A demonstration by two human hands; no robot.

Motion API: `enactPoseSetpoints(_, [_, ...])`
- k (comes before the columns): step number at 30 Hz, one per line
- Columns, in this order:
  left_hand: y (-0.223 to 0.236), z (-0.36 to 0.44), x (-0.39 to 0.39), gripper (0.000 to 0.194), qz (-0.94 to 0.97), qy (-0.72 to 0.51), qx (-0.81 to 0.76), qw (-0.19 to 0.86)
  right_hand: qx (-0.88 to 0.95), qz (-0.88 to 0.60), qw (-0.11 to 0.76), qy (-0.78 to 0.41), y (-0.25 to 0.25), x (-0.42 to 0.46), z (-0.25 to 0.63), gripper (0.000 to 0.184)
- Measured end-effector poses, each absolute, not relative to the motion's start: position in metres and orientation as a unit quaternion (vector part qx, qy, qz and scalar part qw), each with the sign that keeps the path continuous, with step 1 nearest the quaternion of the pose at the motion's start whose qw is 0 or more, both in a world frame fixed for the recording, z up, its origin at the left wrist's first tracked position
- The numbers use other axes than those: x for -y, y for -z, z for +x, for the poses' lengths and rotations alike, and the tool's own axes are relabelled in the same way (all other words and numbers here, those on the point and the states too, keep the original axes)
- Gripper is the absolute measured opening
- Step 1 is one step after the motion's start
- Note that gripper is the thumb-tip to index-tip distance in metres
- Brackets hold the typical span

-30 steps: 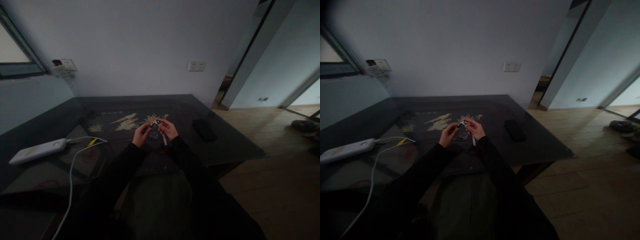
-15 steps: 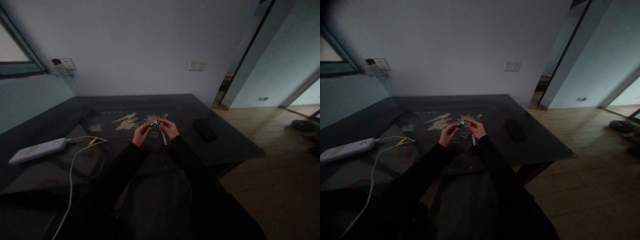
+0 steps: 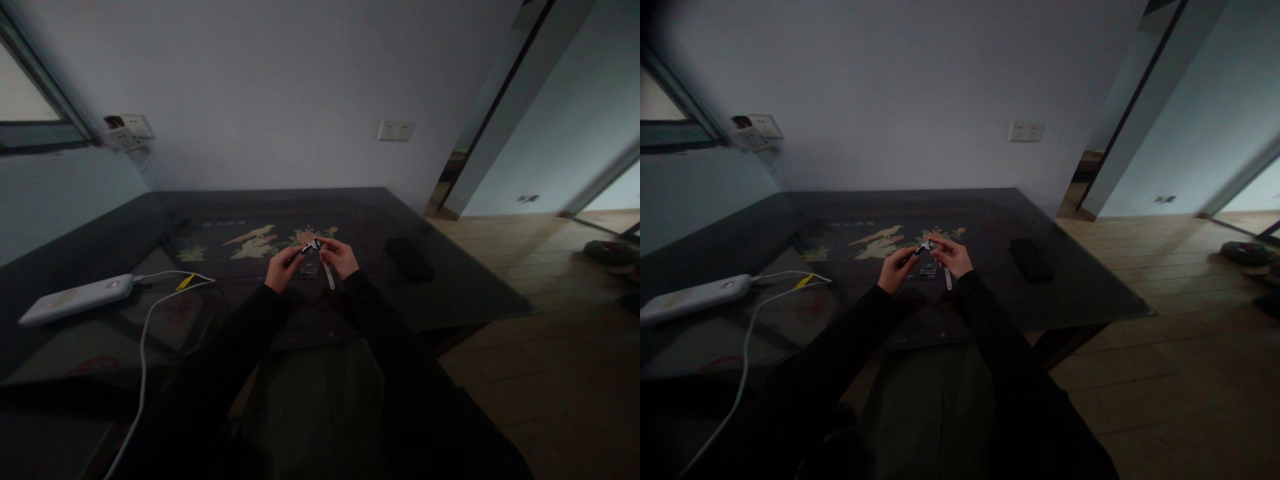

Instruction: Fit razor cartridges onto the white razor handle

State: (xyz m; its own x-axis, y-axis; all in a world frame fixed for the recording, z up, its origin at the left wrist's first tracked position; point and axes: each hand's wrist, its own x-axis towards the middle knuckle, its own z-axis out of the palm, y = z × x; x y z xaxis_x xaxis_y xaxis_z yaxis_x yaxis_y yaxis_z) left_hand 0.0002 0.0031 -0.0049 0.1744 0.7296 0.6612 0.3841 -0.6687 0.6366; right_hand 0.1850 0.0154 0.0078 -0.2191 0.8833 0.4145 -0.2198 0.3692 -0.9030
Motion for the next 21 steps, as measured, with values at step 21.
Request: enactPoseSetpoints(21, [0.0035, 0.0013, -0.0034, 0.029, 0.747, -0.529, -0.374, 0.149, 0.609, -0.276, 0.564, -0.485, -0.0085, -0.0152, 0.1849, 0.051])
